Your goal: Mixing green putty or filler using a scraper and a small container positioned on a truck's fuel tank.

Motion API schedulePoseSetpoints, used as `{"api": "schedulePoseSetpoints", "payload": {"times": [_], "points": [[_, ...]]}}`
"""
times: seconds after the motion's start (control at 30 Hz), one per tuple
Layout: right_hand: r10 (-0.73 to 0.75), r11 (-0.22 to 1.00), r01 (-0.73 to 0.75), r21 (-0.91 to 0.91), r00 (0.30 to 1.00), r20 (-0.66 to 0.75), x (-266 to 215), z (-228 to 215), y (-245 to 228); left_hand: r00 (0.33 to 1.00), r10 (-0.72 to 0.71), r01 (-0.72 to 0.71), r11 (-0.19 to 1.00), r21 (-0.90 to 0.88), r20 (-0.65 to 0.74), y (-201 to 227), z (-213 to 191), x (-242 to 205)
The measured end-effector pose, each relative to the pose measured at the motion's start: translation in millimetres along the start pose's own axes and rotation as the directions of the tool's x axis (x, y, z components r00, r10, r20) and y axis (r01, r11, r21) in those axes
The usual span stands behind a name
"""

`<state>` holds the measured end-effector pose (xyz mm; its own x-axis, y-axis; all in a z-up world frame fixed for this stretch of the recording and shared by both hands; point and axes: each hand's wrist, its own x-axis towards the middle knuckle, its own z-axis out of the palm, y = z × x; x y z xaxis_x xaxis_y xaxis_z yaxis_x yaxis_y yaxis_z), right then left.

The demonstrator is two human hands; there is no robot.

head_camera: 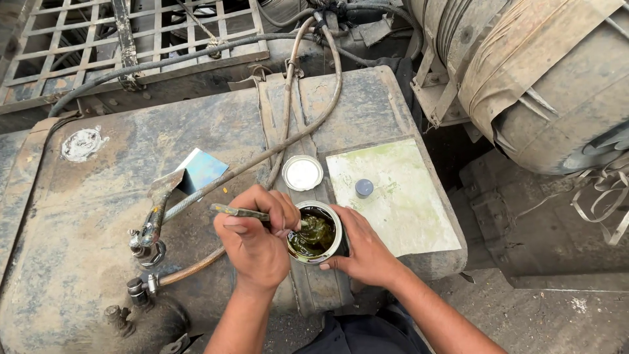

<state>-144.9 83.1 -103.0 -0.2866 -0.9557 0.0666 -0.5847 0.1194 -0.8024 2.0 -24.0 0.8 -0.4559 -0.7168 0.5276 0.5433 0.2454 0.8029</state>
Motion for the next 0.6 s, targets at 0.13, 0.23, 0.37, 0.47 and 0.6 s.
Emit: {"api": "schedulePoseSetpoints", "payload": {"times": [0.13,0.23,0.37,0.47,0.6], "points": [[-0.032,0.999,0.032,-0.008,0.999,-0.011,11,-2,-9,0.995,0.095,-0.095,0.995,0.039,-0.018,-10,1,-4],[-0.073,0.996,0.075,0.057,0.997,-0.039,12,2,-8,0.991,0.130,-0.131,0.988,0.080,0.022,-2,11,-7],[-0.087,0.992,0.091,0.088,0.995,-0.054,11,3,-8,0.984,0.172,-0.167,0.981,0.099,-0.043,-15,8,-16],[-0.119,0.991,0.122,0.063,0.991,-0.057,17,3,-4,0.976,0.188,-0.177,0.979,0.104,-0.107,-51,-7,-21],[-0.204,0.979,0.205,0.014,0.977,-0.069,16,11,11,0.978,0.159,-0.139,0.980,0.139,-0.138,-83,-12,-22]]}}
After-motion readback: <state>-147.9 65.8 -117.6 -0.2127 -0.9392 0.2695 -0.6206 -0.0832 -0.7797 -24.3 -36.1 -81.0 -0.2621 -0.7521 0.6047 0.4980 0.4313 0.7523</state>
